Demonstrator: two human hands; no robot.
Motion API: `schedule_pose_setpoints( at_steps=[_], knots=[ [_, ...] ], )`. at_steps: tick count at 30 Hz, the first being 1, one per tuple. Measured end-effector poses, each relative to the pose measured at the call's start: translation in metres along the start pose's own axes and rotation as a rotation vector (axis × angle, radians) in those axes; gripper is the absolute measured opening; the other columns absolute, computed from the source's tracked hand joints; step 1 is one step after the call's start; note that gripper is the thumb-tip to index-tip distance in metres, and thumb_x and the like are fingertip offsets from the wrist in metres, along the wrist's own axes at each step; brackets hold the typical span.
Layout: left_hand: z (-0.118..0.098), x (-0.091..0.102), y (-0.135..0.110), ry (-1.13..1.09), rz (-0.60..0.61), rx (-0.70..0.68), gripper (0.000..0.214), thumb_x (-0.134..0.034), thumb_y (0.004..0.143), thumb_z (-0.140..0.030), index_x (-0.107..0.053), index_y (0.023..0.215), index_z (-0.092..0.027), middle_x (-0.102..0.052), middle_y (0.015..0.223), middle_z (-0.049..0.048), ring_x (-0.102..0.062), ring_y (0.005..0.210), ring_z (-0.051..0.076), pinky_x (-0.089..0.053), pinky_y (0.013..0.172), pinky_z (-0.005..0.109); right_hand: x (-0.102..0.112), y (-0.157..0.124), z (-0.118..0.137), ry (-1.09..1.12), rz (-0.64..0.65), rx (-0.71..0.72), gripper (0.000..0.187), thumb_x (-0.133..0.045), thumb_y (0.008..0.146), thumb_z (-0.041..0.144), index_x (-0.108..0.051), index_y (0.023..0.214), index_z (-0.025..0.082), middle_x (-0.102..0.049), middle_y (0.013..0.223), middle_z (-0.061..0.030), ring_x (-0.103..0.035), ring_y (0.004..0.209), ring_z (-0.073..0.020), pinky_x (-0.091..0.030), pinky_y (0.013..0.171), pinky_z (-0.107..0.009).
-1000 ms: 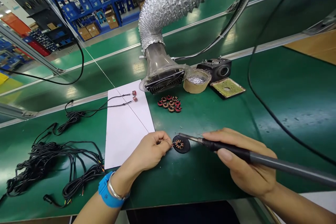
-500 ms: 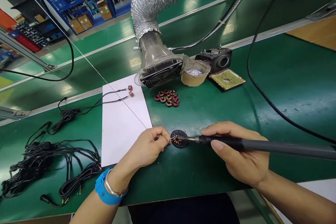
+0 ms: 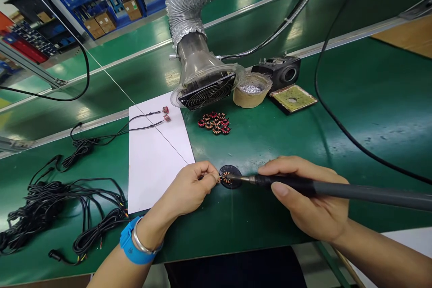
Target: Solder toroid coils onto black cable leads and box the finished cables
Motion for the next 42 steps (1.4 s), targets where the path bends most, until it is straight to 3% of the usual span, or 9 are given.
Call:
schedule_pose_setpoints(
  at_steps=[7, 16, 22, 42],
  knots=[
    [0.0, 0.0, -0.001, -0.007, 0.004, 0.001, 0.016, -0.047, 0.088, -0.025, -0.054, 0.076, -0.018, -0.041, 0.061, -0.0058, -0.036, 0.057, 0.009, -0.029, 0.055, 0.021, -0.003, 0.001, 0.006, 0.005, 0.028, 0.07, 0.012, -0.052, 0.089, 0.02, -0.061, 0.096, 0.023, -0.063, 0.065, -0.0025, -0.063, 0.058, -0.0182, -0.045, 0.045, -0.03],
    [-0.001, -0.001, -0.001, -0.005, 0.003, 0.014, 0.016, -0.048, 0.088, -0.026, -0.053, 0.076, -0.018, -0.042, 0.059, -0.0061, -0.035, 0.055, 0.009, -0.028, 0.053, 0.021, -0.007, -0.004, 0.017, -0.013, 0.073, 0.21, 0.025, -0.05, 0.078, 0.012, -0.06, 0.099, 0.02, -0.056, 0.058, -0.0009, -0.053, 0.048, -0.0159, -0.041, 0.045, -0.031],
    [-0.001, -0.001, -0.001, 0.0, -0.001, 0.013, 0.016, -0.048, 0.089, -0.026, -0.054, 0.076, -0.018, -0.043, 0.062, -0.0055, -0.037, 0.057, 0.009, -0.029, 0.055, 0.021, -0.009, -0.005, 0.02, -0.009, 0.072, 0.353, 0.027, -0.05, 0.073, 0.006, -0.063, 0.096, 0.012, -0.056, 0.058, -0.0025, -0.05, 0.046, -0.0143, -0.038, 0.044, -0.03],
    [0.003, -0.001, -0.001, 0.068, -0.034, -0.028, 0.017, -0.047, 0.09, -0.029, -0.053, 0.078, -0.018, -0.043, 0.063, -0.0057, -0.037, 0.058, 0.01, -0.03, 0.055, 0.023, -0.007, -0.006, 0.016, 0.033, 0.06, 0.301, 0.027, -0.05, 0.074, 0.007, -0.062, 0.097, 0.013, -0.058, 0.059, -0.0032, -0.053, 0.047, -0.015, -0.042, 0.045, -0.031]
  ],
)
Point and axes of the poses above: each hand's wrist, its own y-axis towards the middle knuckle, its own x-axis out of the back of the hand, z = x × y, the point moved 3 cm from there along y, towards the middle knuckle
